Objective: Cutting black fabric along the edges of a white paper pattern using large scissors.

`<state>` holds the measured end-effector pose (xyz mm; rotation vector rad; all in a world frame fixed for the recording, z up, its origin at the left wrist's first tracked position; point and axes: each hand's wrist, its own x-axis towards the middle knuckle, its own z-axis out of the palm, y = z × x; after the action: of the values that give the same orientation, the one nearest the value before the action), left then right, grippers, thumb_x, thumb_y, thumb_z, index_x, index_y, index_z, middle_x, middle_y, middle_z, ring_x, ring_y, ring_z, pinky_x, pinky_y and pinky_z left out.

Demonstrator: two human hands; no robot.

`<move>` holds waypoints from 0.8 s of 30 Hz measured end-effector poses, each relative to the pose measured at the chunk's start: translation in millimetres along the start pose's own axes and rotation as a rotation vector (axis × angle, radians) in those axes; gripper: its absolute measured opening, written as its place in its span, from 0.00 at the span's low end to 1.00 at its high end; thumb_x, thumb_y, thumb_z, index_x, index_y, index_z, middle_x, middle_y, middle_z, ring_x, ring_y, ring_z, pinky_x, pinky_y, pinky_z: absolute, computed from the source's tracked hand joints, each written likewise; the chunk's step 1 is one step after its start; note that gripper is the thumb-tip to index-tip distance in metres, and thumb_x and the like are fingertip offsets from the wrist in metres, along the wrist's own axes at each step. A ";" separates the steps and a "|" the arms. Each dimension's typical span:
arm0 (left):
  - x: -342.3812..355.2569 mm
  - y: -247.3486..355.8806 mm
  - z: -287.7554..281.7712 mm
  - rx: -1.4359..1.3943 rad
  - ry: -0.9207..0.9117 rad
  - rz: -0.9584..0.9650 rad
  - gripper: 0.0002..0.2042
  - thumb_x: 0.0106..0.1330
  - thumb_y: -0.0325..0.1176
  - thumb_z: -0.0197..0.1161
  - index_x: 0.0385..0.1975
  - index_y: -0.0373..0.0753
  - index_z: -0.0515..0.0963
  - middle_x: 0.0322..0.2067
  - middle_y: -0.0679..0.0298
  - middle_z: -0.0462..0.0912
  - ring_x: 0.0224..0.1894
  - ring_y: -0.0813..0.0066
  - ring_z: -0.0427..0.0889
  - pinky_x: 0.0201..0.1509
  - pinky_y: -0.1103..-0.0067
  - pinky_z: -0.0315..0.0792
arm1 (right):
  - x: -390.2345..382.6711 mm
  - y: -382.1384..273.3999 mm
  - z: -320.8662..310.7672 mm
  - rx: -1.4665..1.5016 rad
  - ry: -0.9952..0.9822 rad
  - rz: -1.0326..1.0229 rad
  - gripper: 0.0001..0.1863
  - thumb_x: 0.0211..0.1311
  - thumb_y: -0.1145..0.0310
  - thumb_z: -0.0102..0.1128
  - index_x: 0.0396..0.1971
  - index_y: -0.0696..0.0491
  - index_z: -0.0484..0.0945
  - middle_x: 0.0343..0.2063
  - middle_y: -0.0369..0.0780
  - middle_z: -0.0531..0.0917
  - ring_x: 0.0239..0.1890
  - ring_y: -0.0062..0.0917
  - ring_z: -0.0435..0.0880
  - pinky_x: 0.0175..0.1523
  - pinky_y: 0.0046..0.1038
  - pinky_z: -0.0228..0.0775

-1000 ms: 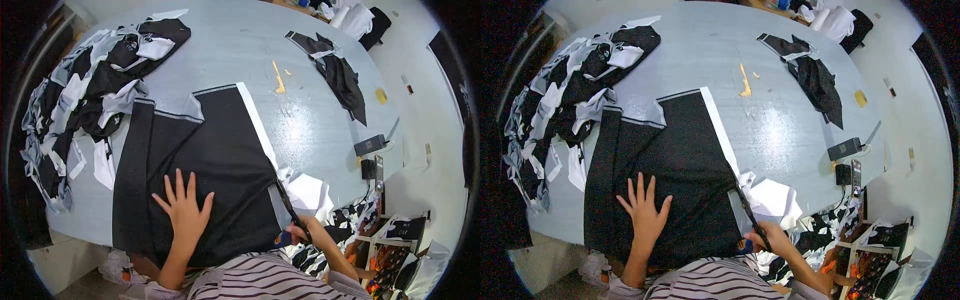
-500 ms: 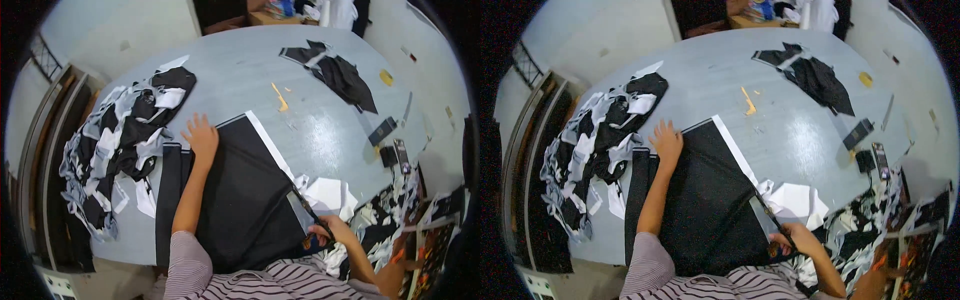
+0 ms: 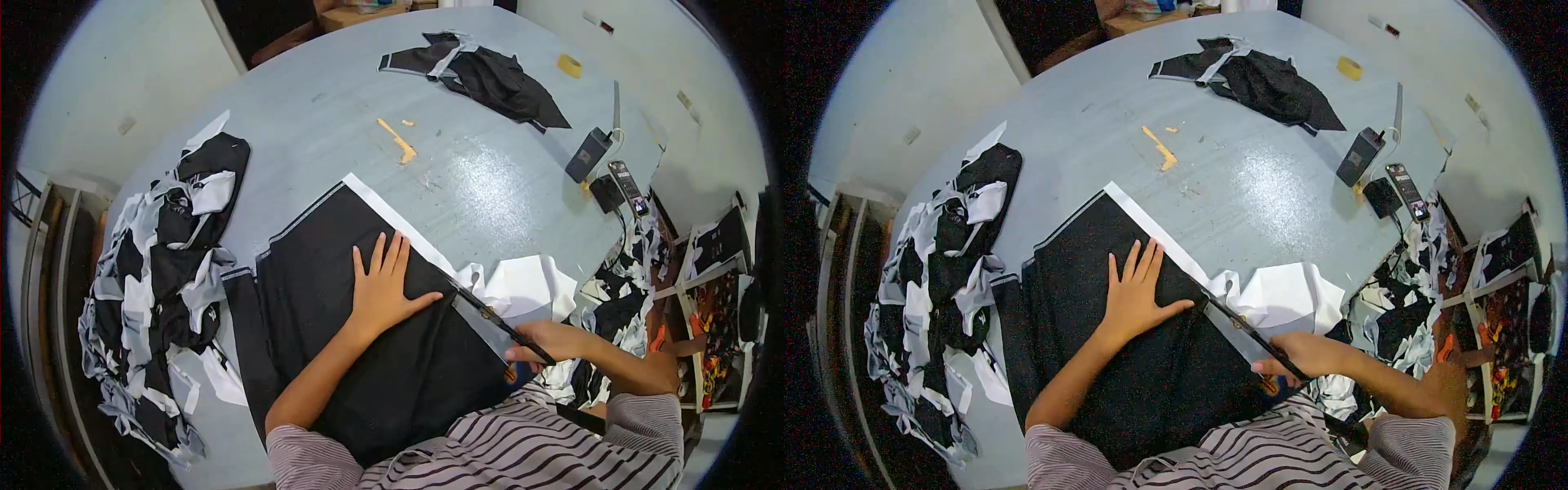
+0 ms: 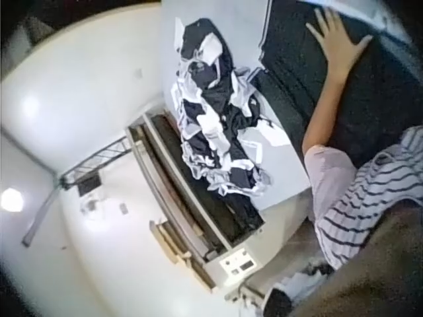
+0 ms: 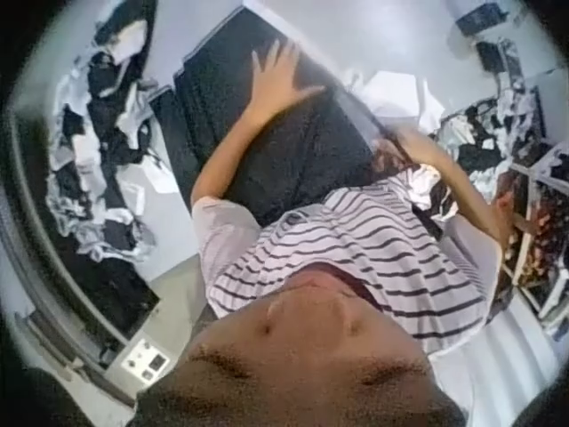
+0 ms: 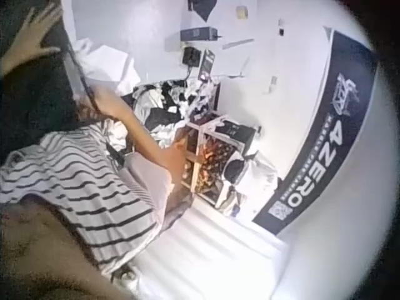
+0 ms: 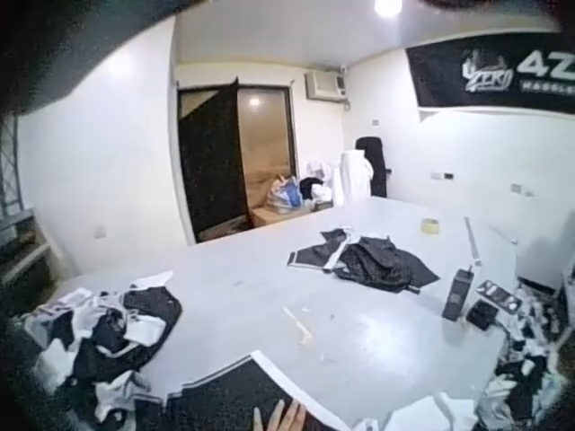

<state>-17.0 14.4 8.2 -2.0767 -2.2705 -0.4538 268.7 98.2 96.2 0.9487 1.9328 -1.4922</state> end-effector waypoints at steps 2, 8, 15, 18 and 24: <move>-0.6 -2.8 1.7 -0.017 0.009 -0.006 0.53 0.47 0.72 0.56 0.65 0.33 0.56 0.67 0.55 0.55 0.71 0.57 0.48 0.69 0.49 0.33 | 5.7 -6.2 -1.2 -0.035 -0.016 0.019 0.30 0.60 0.42 0.56 0.33 0.61 0.72 0.19 0.38 0.77 0.19 0.22 0.79 0.25 0.23 0.71; -0.6 -6.2 -0.6 -0.087 0.053 -0.025 0.55 0.44 0.72 0.59 0.64 0.30 0.57 0.66 0.54 0.56 0.70 0.57 0.49 0.68 0.49 0.35 | 16.9 -17.3 1.5 -0.143 -0.005 0.052 0.29 0.60 0.43 0.56 0.35 0.60 0.70 0.21 0.38 0.77 0.23 0.21 0.80 0.30 0.23 0.74; -2.2 -8.6 -2.4 -0.113 0.084 -0.022 0.56 0.43 0.73 0.58 0.62 0.27 0.59 0.65 0.49 0.58 0.69 0.56 0.52 0.68 0.48 0.37 | 28.1 -22.8 0.8 -0.185 0.032 0.039 0.33 0.57 0.37 0.54 0.33 0.57 0.69 0.20 0.37 0.75 0.22 0.21 0.77 0.28 0.22 0.69; -2.1 -8.5 -0.9 -0.105 0.088 -0.027 0.56 0.43 0.74 0.57 0.61 0.27 0.60 0.65 0.48 0.57 0.70 0.56 0.51 0.68 0.47 0.36 | 24.7 -27.7 3.1 -0.168 0.052 0.026 0.34 0.56 0.34 0.53 0.33 0.57 0.69 0.18 0.36 0.74 0.21 0.22 0.75 0.27 0.22 0.66; -4.3 -8.2 2.5 -0.109 0.128 -0.032 0.55 0.42 0.73 0.57 0.60 0.28 0.62 0.64 0.50 0.60 0.70 0.58 0.51 0.67 0.45 0.35 | 26.0 -31.0 6.2 -0.274 0.119 -0.038 0.35 0.55 0.33 0.53 0.30 0.57 0.68 0.16 0.36 0.72 0.20 0.23 0.72 0.27 0.25 0.65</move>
<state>-24.2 10.2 3.3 -1.9965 -2.2563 -0.7051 228.1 93.2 93.7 0.8979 2.1825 -1.1732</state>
